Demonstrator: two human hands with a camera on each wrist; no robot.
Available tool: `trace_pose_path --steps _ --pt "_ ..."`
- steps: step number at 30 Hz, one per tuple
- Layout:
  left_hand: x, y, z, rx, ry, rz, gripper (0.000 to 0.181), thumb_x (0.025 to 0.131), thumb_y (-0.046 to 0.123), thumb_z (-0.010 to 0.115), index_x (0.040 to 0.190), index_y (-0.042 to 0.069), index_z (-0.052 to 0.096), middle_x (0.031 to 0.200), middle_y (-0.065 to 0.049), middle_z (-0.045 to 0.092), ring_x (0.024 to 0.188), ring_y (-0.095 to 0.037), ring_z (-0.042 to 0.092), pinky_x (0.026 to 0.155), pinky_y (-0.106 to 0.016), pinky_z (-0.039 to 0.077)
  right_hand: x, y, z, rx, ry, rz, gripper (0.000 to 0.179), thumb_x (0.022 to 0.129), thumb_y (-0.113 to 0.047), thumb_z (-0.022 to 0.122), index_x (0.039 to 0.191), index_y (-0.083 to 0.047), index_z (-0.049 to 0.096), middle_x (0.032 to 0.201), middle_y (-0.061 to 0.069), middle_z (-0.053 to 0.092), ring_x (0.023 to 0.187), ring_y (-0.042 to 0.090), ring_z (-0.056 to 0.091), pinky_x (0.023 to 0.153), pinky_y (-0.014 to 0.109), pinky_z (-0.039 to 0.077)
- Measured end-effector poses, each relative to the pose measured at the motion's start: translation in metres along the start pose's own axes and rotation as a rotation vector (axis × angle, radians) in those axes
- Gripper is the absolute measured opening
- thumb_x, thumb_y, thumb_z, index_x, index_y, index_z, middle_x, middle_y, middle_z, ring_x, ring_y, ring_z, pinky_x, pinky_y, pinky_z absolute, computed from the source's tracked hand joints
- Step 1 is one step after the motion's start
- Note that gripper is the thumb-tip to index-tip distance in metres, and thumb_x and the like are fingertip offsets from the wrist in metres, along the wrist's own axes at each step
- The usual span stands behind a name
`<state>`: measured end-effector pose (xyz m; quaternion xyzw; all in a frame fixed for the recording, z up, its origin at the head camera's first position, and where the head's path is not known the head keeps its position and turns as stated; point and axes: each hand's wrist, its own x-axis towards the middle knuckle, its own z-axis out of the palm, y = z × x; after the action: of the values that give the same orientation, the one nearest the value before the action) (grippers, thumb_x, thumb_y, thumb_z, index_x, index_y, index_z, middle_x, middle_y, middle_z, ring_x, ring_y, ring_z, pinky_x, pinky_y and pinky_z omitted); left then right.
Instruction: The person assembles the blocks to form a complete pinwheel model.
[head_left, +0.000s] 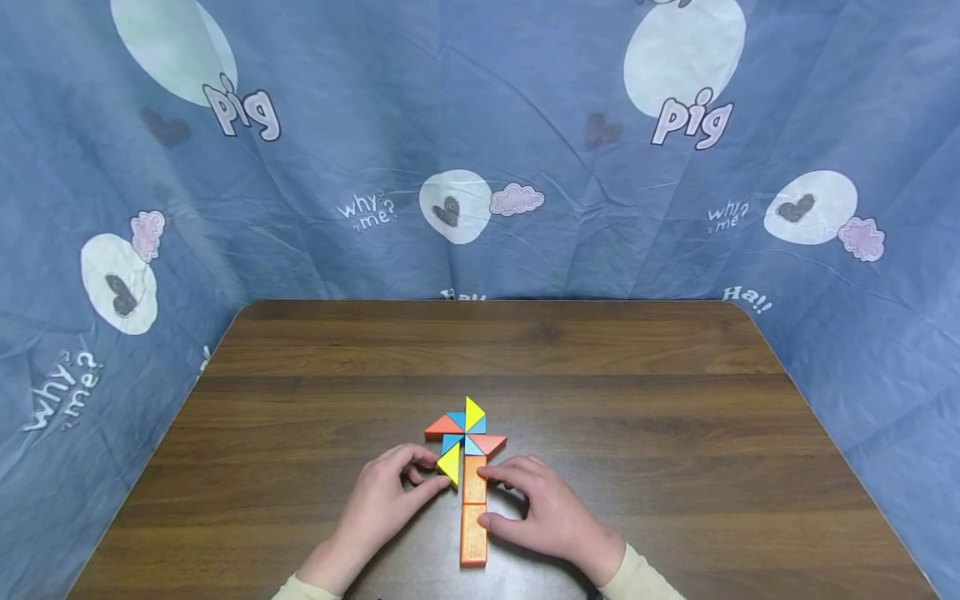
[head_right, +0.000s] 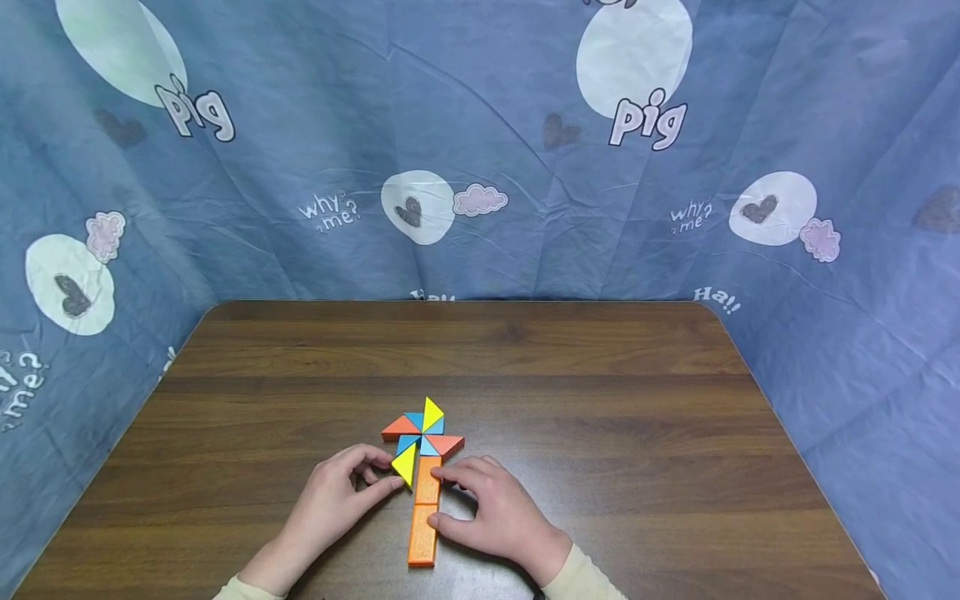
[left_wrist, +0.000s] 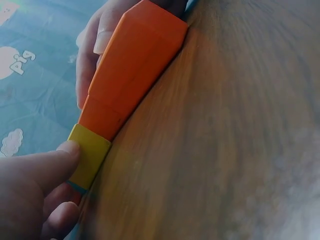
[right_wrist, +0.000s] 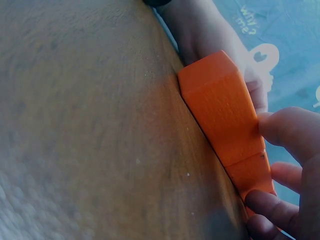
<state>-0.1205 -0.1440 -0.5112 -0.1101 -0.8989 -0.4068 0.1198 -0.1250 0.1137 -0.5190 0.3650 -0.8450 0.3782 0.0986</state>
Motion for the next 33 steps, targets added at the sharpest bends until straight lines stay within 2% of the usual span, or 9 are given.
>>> trace_pose_path --steps 4,12,23,33 --pt "0.0007 -0.001 0.0017 -0.004 0.006 0.027 0.025 0.073 0.022 0.09 0.091 0.023 0.072 0.088 0.018 0.065 0.069 0.002 0.057 0.065 -0.022 0.049 0.0003 0.0005 0.0004 -0.003 0.007 -0.009 0.048 0.085 -0.042 0.077 0.127 -0.021 0.067 0.108 -0.01 0.064 0.098 0.007 0.056 0.084 0.025 0.047" --pt "0.0027 -0.0017 0.0039 -0.005 0.015 0.038 0.019 0.078 0.02 0.087 0.089 0.024 0.071 0.084 0.019 0.064 0.068 0.003 0.056 0.062 -0.021 0.049 0.0002 0.0003 -0.0003 -0.001 -0.005 0.008 0.048 0.084 -0.043 0.077 0.126 -0.022 0.067 0.108 -0.011 0.065 0.099 0.005 0.055 0.084 0.024 0.047" --pt "0.0029 0.0016 0.0046 0.016 0.015 -0.012 0.017 0.08 0.023 0.085 0.087 0.027 0.07 0.082 0.022 0.061 0.068 0.002 0.055 0.061 -0.022 0.048 0.0012 -0.001 -0.001 -0.005 0.002 -0.006 0.047 0.086 -0.043 0.076 0.127 -0.021 0.067 0.108 -0.01 0.065 0.098 0.007 0.056 0.084 0.025 0.047" --pt "0.0029 0.0015 0.0055 0.018 0.019 -0.013 0.017 0.08 0.024 0.085 0.086 0.027 0.07 0.082 0.023 0.061 0.069 0.003 0.056 0.062 -0.022 0.048 0.0006 -0.0012 -0.0009 0.004 -0.003 0.007 0.047 0.085 -0.042 0.077 0.127 -0.022 0.067 0.108 -0.01 0.064 0.098 0.006 0.056 0.084 0.025 0.047"
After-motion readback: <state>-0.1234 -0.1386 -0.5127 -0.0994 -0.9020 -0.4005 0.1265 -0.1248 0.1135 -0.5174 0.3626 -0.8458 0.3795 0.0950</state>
